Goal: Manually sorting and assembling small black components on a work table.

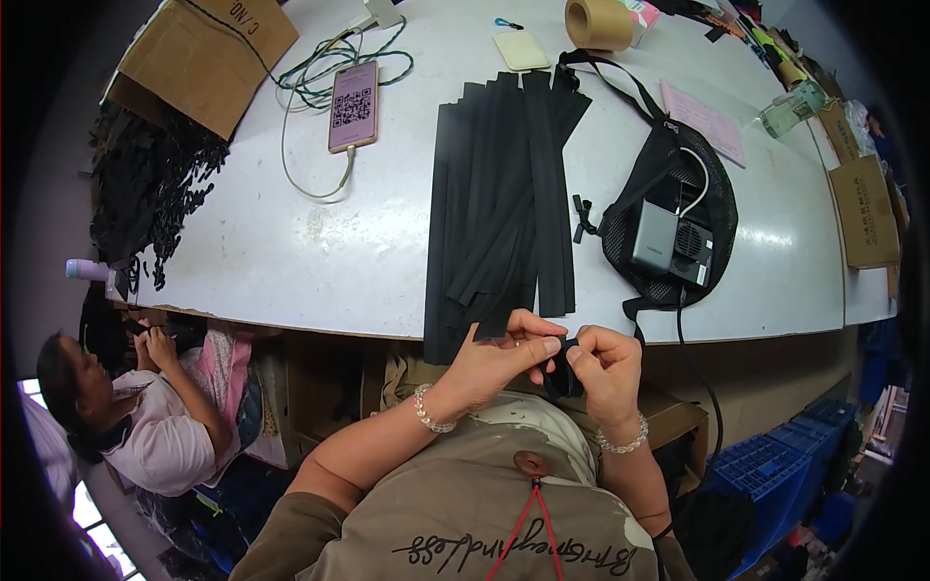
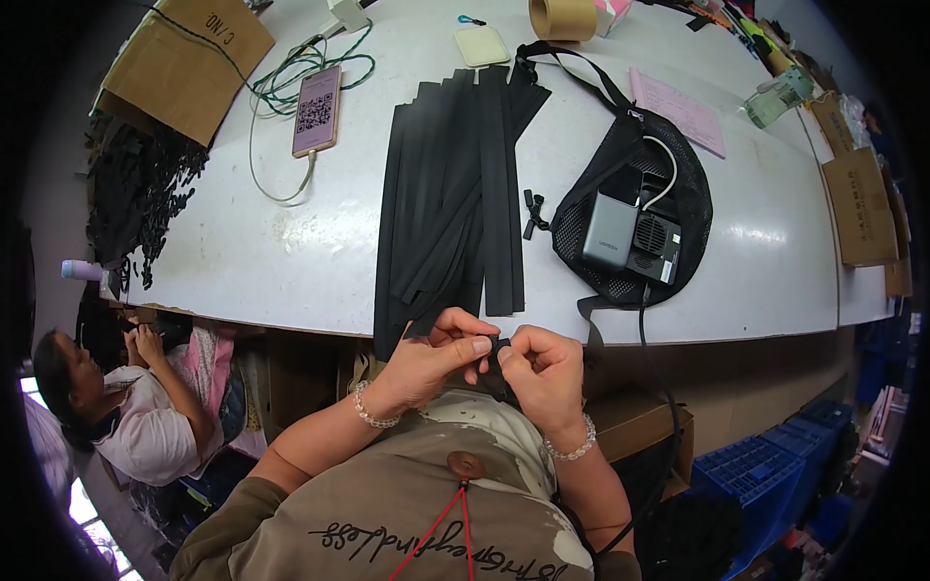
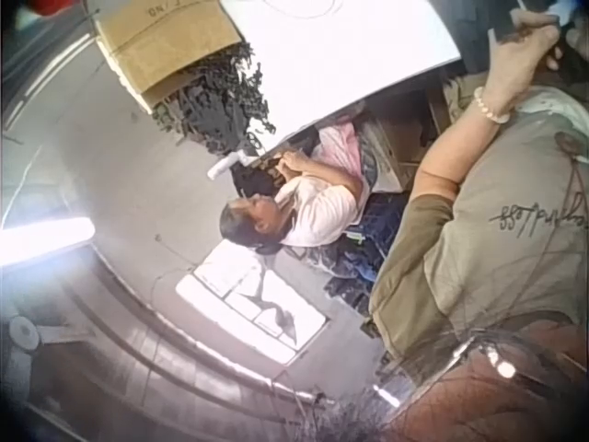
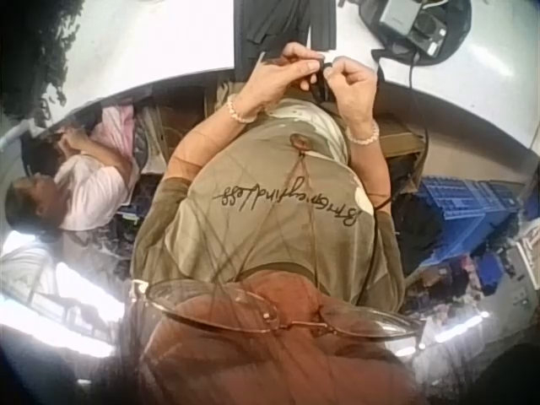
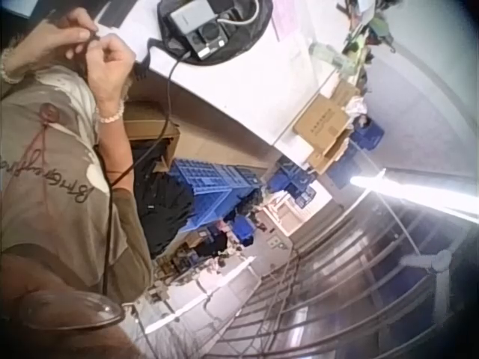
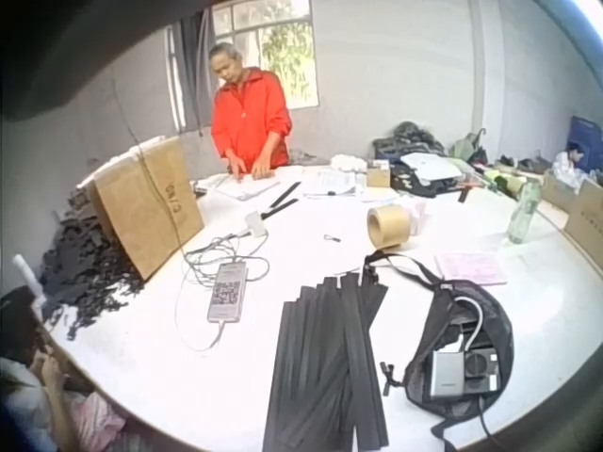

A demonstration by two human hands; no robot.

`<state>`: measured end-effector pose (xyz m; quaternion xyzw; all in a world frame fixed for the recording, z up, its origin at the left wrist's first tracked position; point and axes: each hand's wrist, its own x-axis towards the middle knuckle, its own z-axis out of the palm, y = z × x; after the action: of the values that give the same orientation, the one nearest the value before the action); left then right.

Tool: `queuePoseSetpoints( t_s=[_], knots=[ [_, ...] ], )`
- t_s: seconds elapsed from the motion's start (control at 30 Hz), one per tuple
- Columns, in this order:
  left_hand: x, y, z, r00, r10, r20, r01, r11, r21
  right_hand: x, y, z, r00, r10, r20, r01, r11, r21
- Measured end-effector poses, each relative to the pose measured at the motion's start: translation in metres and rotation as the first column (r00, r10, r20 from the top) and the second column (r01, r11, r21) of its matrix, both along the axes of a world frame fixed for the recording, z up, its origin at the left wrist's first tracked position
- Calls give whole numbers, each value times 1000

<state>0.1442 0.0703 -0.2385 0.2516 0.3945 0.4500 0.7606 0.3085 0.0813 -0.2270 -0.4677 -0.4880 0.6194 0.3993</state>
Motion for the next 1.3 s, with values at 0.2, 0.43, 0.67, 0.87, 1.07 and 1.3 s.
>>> queuePoseSetpoints(
  t_s=[0.2, 0.43, 0.67, 0.87, 1.07, 1.3],
  knots=[
    [-2, 1, -3, 1000, -12, 2, 12, 1000, 6, -5, -1, 3, 1000, -29, -3, 29, 1000, 1],
    [-5, 3, -4, 1000, -18, 4, 19, 1000, -7, -8, -2, 1, 1000, -9, -23, 11, 996, 84],
    [-2, -1, 4, 997, -4, -72, 11, 995, 99, 3, 2, 5, 997, 58, -55, -58, 998, 5],
    [0, -5, 4, 998, 3, -57, 0, 999, 48, 4, -1, 5, 995, 81, -56, -80, 996, 27],
    [0, -5, 6, 999, 35, -23, -33, 997, 71, 3, -2, 9, 992, 98, -82, -94, 994, 50],
    [-1, -7, 8, 997, 79, -17, -78, 993, 83, 6, -5, 6, 996, 84, 6, -84, 993, 88]
  ],
)
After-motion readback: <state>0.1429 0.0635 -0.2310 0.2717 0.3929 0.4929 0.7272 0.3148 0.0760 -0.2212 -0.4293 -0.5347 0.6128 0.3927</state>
